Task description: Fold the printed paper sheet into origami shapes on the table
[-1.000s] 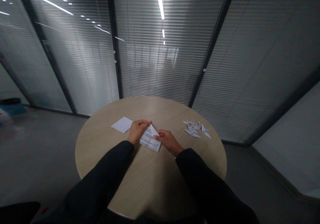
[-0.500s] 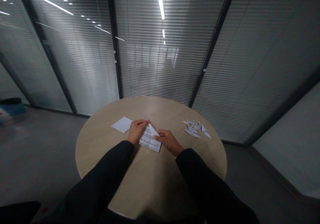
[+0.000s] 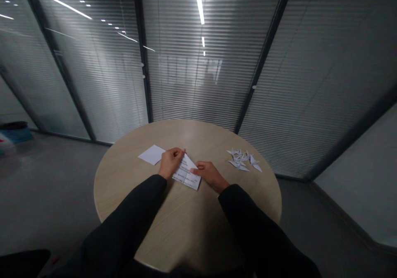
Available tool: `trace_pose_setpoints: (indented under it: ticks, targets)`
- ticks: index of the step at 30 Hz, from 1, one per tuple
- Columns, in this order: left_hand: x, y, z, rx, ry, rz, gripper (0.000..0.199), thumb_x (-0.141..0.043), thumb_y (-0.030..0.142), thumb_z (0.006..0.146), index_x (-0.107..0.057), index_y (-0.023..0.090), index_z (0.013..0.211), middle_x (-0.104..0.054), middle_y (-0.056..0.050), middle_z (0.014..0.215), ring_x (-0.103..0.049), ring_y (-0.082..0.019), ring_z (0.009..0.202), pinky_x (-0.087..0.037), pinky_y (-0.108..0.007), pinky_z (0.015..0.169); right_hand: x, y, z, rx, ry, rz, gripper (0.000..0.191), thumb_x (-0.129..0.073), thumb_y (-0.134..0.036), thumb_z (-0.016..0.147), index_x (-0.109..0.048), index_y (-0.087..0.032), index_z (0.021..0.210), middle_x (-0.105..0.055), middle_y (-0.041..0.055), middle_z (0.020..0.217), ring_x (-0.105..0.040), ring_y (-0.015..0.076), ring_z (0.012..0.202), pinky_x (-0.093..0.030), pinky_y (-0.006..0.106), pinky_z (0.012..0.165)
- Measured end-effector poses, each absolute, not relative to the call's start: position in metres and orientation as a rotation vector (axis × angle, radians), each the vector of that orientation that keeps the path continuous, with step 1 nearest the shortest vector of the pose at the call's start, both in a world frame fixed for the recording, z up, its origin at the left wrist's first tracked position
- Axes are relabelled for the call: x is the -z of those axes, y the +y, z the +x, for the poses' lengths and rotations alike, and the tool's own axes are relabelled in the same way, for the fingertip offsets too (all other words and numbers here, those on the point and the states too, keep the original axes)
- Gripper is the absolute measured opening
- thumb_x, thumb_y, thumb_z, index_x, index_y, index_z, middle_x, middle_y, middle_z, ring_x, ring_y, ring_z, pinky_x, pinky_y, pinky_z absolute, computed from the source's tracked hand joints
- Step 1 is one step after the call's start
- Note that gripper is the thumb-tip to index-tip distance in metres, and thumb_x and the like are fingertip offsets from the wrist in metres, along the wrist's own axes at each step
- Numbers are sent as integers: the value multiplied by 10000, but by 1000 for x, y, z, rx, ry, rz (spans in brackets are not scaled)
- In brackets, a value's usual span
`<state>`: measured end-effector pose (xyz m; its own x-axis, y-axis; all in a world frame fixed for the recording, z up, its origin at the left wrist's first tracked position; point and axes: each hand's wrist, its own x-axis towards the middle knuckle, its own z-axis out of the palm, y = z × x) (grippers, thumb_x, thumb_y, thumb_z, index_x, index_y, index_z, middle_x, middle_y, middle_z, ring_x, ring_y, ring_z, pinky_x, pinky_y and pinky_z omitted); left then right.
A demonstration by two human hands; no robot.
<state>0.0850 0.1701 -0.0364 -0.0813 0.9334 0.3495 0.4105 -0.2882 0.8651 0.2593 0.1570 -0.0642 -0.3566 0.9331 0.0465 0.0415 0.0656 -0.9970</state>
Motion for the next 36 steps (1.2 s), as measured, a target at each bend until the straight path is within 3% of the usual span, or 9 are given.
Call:
trace_pose_setpoints:
  ticks: [6,12,19,36]
  targets:
    - [42,177,82,-1284,1484,1613,322,-591,426,773,-649,160,601,-614,-38,536,-539,-149,482,-340,-244,463,67,157,261,-1431,-1543,-1024,414,-797,-482,576,-661,-129,744,-708,50,712,-640,179,627,-456,296,606]
    - [47,178,82,-1154,1255,1458,378,-666,509,721,-658,139,644,-600,-42,511,-523,-133,436,-340,-238,429,70,157,263,-1396,-1508,-1077,363,-799,-447,571,-679,-132,706,-701,35,675,-627,171,613,-448,291,609]
    - [40,171,85,-1011,1178,1468,346,-815,421,559,-640,132,632,-597,-16,508,-523,-122,434,-346,-229,433,72,159,263,-1344,-1486,-1103,367,-790,-459,581,-693,-130,712,-701,38,669,-618,165,600,-435,287,592]
    - [42,173,84,-1052,1159,1472,300,-812,374,567,-623,144,605,-598,-15,502,-534,-123,431,-362,-221,421,70,159,263,-1377,-1507,-1075,373,-794,-468,574,-696,-140,721,-723,52,710,-659,200,645,-472,314,621]
